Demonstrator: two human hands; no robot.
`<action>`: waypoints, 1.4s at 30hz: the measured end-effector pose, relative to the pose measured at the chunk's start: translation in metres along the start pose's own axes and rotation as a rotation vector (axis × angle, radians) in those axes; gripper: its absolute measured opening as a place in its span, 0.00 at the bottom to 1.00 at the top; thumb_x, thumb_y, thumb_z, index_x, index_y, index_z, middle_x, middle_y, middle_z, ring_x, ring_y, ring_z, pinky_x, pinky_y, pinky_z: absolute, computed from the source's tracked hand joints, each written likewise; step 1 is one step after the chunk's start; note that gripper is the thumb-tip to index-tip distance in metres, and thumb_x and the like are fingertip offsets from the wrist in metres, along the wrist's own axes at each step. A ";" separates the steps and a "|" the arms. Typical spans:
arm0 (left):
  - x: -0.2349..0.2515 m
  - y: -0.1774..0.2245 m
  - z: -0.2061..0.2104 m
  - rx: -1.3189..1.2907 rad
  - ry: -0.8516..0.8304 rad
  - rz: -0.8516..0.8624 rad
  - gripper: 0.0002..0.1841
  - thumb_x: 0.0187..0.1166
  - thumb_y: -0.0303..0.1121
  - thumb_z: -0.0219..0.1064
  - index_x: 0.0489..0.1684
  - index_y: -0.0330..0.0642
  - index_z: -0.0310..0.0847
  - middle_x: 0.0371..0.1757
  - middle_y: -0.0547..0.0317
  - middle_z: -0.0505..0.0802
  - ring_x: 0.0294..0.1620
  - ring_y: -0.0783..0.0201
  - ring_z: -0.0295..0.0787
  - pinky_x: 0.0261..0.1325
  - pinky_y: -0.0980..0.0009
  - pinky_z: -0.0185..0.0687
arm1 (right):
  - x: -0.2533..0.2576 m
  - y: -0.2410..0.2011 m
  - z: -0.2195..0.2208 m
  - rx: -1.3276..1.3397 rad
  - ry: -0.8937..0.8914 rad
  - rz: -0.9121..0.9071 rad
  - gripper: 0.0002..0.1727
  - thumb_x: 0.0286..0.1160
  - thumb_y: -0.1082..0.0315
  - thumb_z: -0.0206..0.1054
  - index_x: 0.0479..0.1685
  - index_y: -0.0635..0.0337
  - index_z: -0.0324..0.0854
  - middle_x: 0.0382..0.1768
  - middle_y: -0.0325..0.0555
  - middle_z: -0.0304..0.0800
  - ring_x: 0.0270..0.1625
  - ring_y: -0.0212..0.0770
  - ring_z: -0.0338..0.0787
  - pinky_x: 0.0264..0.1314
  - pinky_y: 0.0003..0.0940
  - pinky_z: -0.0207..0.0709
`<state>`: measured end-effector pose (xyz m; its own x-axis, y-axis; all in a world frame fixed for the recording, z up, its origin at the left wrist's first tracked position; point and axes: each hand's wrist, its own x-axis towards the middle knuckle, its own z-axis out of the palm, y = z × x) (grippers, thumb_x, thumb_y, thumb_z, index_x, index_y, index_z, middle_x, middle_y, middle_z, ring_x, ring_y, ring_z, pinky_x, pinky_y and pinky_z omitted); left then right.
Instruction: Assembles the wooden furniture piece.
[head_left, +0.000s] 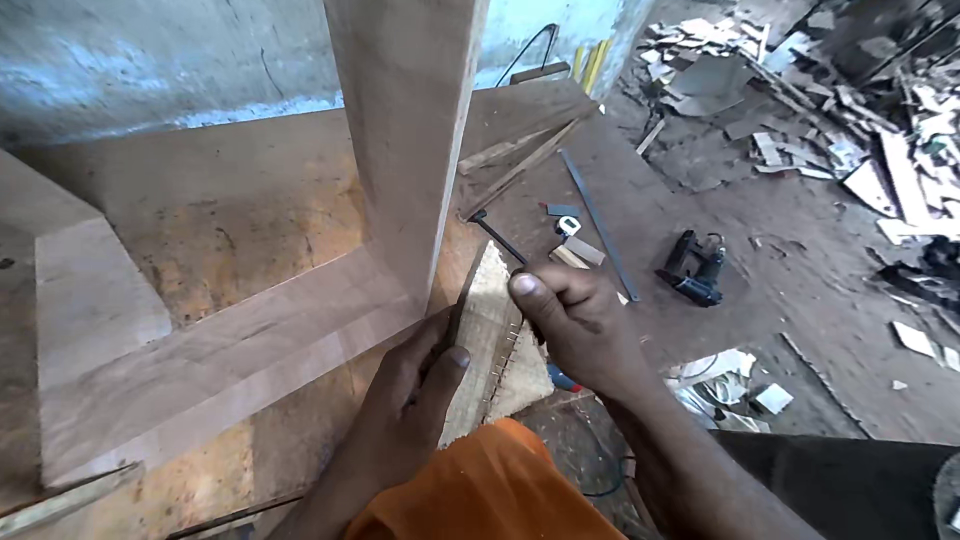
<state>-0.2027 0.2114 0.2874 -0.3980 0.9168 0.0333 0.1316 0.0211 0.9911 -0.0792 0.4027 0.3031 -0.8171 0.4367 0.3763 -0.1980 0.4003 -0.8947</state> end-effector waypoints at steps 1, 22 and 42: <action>0.000 0.000 0.000 -0.011 -0.018 0.016 0.23 0.92 0.41 0.50 0.85 0.54 0.71 0.55 0.63 0.93 0.46 0.67 0.93 0.44 0.69 0.93 | -0.002 -0.001 0.002 0.143 0.030 0.037 0.21 0.91 0.65 0.56 0.21 0.55 0.74 0.14 0.33 0.69 0.13 0.26 0.67 0.14 0.19 0.62; 0.002 -0.001 -0.015 0.187 -0.055 0.055 0.24 0.92 0.43 0.51 0.87 0.56 0.69 0.49 0.68 0.93 0.37 0.72 0.90 0.33 0.74 0.89 | -0.014 0.006 0.005 0.431 0.014 0.158 0.14 0.86 0.71 0.48 0.32 0.54 0.76 0.18 0.32 0.73 0.16 0.24 0.71 0.18 0.18 0.67; 0.062 -0.271 -0.068 0.552 0.314 -0.267 0.28 0.79 0.40 0.75 0.75 0.41 0.75 0.54 0.45 0.93 0.52 0.51 0.93 0.60 0.46 0.88 | -0.171 0.087 0.035 -0.601 0.072 0.588 0.17 0.77 0.54 0.68 0.59 0.50 0.88 0.69 0.39 0.85 0.69 0.39 0.86 0.69 0.46 0.84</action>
<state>-0.3251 0.2349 0.0294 -0.7139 0.6951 -0.0844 0.4026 0.5061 0.7628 0.0242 0.3345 0.1527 -0.6563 0.7505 -0.0780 0.5874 0.4433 -0.6771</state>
